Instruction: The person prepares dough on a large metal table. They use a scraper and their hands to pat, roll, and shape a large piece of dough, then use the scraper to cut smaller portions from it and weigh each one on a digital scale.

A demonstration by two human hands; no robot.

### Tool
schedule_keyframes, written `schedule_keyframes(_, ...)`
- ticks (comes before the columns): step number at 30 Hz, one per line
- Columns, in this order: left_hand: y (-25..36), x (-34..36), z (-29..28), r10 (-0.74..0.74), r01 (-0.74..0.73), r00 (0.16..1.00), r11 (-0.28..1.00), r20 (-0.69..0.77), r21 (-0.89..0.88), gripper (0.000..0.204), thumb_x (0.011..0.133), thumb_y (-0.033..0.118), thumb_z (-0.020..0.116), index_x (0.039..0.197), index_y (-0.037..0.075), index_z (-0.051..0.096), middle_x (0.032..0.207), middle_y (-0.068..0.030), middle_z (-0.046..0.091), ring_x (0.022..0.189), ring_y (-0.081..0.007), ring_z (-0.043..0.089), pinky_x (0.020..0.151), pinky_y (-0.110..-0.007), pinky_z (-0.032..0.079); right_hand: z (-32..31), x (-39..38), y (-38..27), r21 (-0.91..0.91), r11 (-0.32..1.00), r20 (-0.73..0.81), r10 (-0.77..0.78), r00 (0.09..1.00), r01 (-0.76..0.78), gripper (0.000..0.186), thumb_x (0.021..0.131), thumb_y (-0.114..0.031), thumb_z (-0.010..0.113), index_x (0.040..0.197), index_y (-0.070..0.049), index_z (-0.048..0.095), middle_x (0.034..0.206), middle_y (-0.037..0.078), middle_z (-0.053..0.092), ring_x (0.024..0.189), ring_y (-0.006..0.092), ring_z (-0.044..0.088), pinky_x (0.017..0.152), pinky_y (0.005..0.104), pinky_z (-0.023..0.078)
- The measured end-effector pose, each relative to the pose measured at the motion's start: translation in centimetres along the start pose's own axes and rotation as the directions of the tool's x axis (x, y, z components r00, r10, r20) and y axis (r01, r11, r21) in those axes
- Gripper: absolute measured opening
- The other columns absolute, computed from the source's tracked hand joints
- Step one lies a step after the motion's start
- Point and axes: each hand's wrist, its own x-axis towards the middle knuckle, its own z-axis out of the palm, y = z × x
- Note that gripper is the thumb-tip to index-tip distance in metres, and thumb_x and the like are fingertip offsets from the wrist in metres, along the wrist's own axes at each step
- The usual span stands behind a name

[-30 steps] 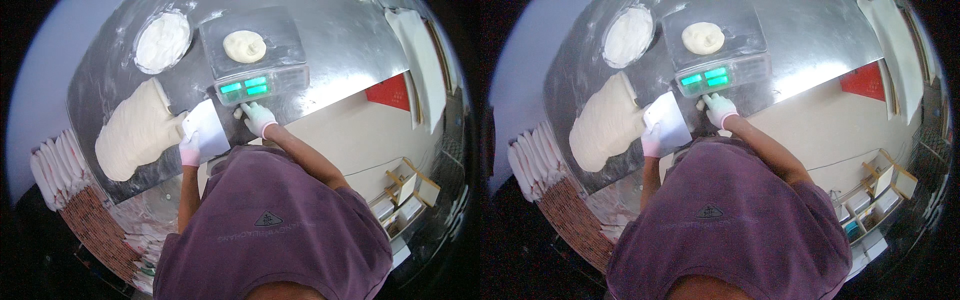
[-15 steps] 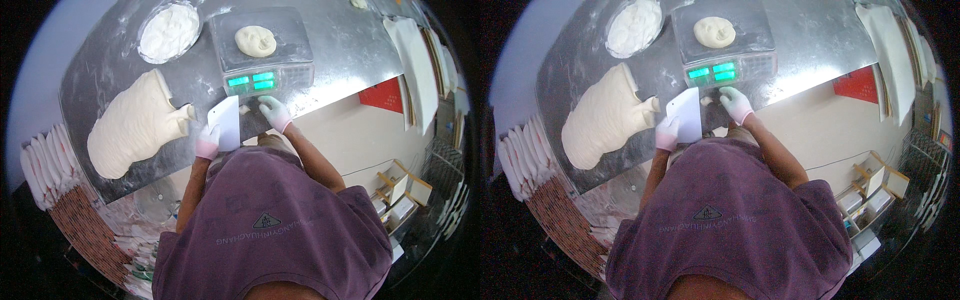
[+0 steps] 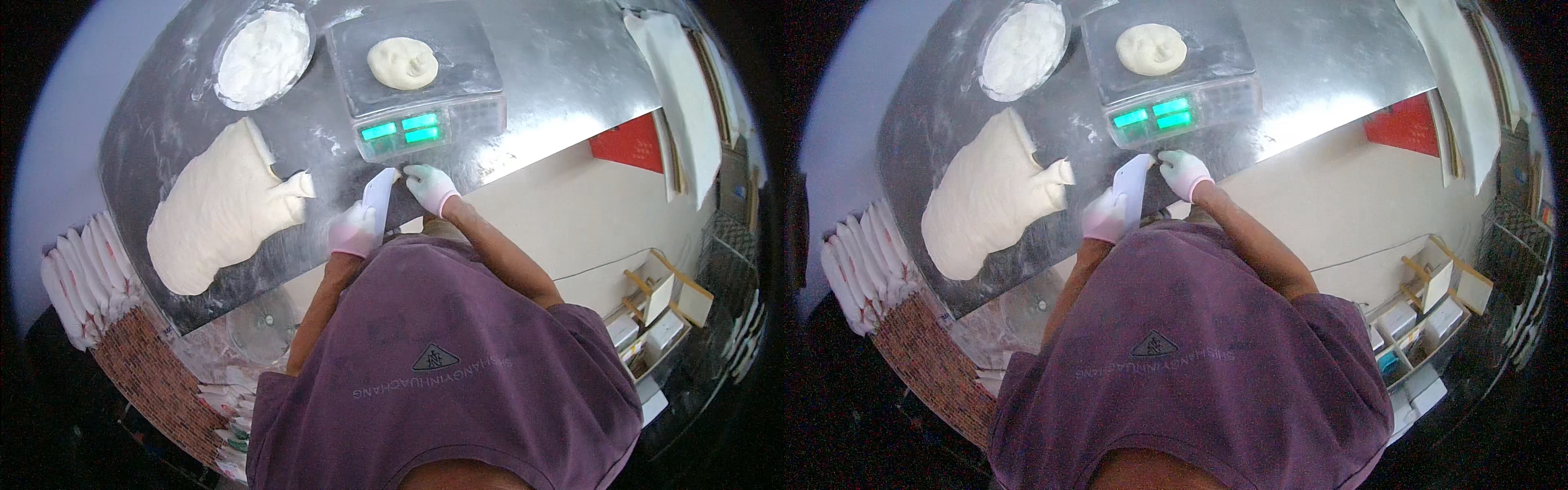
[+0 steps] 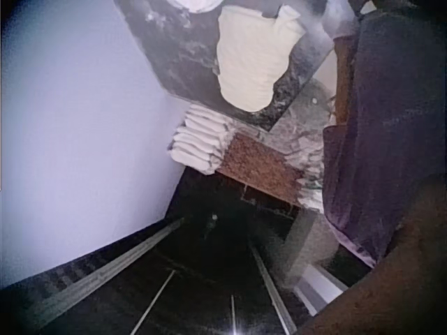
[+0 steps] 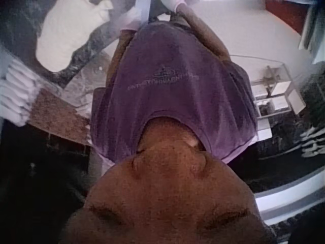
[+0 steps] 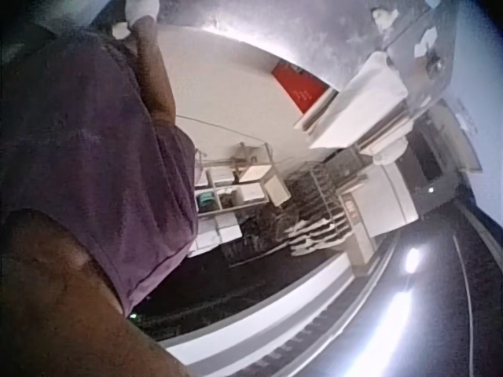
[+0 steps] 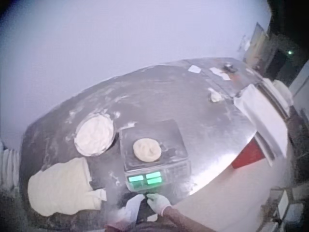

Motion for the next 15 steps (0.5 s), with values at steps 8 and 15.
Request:
schedule_keyframes(8, 0.3, 1.4, 1.6, 0.098, -0.098, 0.995, 0.994, -0.002, -0.038, 0.031, 0.088, 0.032, 0.047, 0.093, 0.005, 0.062, 0.083, -0.0205, 0.063, 0.08, -0.0398, 0.061, 0.071, -0.048, 0.047, -0.3, 0.6, -2.2, -0.011, 0.99, -0.033, 0.138, 0.99, -0.139, 0.026, 0.084, -0.025, 0.052, 0.099, -0.005, 0.062, 0.095, 0.018, 0.064, 0.09, 0.0363, 0.06, 0.081, 0.041, 0.048)
schedule_keyframes(15, -2.9, 0.6, -1.4, 0.112, -0.143, 0.985, 0.95, -0.128, -0.276, 0.023, 0.09, 0.016, 0.05, 0.096, -0.002, 0.062, 0.094, -0.021, 0.063, 0.087, -0.0339, 0.062, 0.072, -0.042, 0.048, -3.2, 2.4, -0.1, 0.499, 0.85, 0.022, 0.182, 0.983, -0.169, 0.019, 0.085, -0.02, 0.06, 0.094, -0.004, 0.064, 0.08, 0.009, 0.066, 0.072, 0.0149, 0.062, 0.068, 0.0295, 0.049)
